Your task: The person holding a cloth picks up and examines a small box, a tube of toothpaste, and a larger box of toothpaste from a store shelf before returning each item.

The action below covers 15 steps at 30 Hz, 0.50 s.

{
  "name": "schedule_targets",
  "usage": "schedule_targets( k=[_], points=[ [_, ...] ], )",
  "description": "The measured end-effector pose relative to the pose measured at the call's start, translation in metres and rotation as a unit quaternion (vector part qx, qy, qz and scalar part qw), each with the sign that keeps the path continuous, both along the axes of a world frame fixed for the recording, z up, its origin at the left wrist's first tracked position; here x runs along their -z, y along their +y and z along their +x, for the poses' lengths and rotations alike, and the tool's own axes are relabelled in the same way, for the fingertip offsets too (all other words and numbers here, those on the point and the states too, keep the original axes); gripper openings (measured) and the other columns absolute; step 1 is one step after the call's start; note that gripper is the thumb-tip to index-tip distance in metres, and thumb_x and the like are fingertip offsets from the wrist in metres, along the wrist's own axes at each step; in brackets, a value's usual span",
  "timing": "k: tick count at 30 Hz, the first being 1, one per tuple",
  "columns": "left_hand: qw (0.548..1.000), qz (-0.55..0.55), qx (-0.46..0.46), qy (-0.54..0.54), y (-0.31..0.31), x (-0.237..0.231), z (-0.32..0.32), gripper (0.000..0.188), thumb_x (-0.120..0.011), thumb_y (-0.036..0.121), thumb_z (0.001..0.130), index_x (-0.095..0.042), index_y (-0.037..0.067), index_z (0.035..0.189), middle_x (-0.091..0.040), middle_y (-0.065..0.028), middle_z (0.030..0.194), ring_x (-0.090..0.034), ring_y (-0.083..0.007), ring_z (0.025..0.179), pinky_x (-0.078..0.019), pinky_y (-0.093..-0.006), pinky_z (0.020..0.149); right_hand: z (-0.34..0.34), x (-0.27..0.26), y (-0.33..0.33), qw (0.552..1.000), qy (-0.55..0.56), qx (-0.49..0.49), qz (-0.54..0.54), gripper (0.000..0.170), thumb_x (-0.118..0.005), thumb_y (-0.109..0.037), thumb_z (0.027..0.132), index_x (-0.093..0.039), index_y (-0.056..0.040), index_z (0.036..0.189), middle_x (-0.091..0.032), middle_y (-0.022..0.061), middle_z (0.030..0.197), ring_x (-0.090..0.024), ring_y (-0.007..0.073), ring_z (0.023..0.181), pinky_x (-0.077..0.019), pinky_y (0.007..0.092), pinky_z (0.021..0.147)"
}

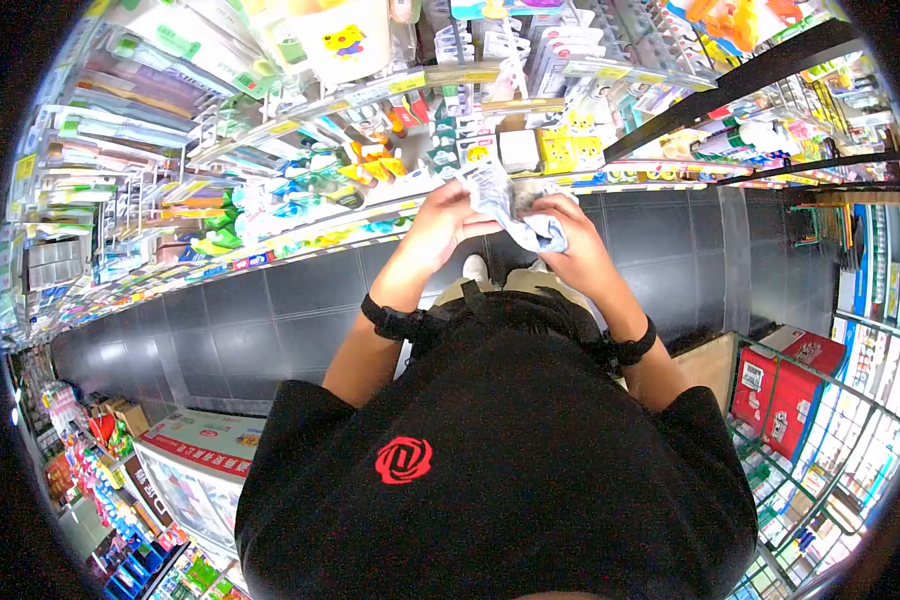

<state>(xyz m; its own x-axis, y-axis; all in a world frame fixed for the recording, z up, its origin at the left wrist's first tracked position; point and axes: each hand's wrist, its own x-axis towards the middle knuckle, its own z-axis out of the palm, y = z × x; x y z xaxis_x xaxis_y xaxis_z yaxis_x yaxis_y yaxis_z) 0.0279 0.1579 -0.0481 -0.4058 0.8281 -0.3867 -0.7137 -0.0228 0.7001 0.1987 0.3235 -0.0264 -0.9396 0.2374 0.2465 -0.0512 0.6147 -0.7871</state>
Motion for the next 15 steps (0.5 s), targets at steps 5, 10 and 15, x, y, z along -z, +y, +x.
schedule_targets(
  k=[5,10,15],
  points=[
    [0.997,0.006,-0.067,-0.024,-0.001,0.005,0.001,0.029,-0.049,0.004,0.099,-0.05,-0.007,0.127,-0.065,-0.0215,0.121,-0.068,-0.0342,0.109,-0.0571,-0.047,0.096,0.017,0.004,0.012,0.997,-0.061,-0.004,-0.038,0.033,-0.069,0.006,0.074,-0.064,-0.001,0.105,-0.062,0.013,0.099,-0.063,0.033,0.091,-0.0511,0.0373,0.082],
    [0.993,-0.021,-0.117,-0.001,-0.001,0.013,-0.002,0.03,-0.048,0.005,0.1,-0.049,-0.011,0.125,-0.063,-0.0243,0.121,-0.067,-0.037,0.109,-0.0576,-0.0482,0.095,0.024,0.009,0.018,0.992,-0.115,-0.016,0.044,0.036,-0.072,0.0,0.073,-0.066,-0.0059,0.108,-0.06,0.0131,0.122,-0.063,0.0351,0.106,-0.0527,0.0418,0.087],
    [0.997,-0.037,-0.062,-0.027,0.0,0.008,0.002,0.031,-0.05,0.007,0.099,-0.05,-0.012,0.124,-0.063,-0.0257,0.12,-0.068,-0.0376,0.106,-0.0587,-0.0483,0.093,0.022,-0.006,0.006,0.985,-0.149,-0.034,0.077,0.04,-0.07,0.002,0.07,-0.069,-0.0094,0.108,-0.042,0.008,0.155,-0.059,0.0323,0.124,-0.0531,0.0402,0.096]
  ],
)
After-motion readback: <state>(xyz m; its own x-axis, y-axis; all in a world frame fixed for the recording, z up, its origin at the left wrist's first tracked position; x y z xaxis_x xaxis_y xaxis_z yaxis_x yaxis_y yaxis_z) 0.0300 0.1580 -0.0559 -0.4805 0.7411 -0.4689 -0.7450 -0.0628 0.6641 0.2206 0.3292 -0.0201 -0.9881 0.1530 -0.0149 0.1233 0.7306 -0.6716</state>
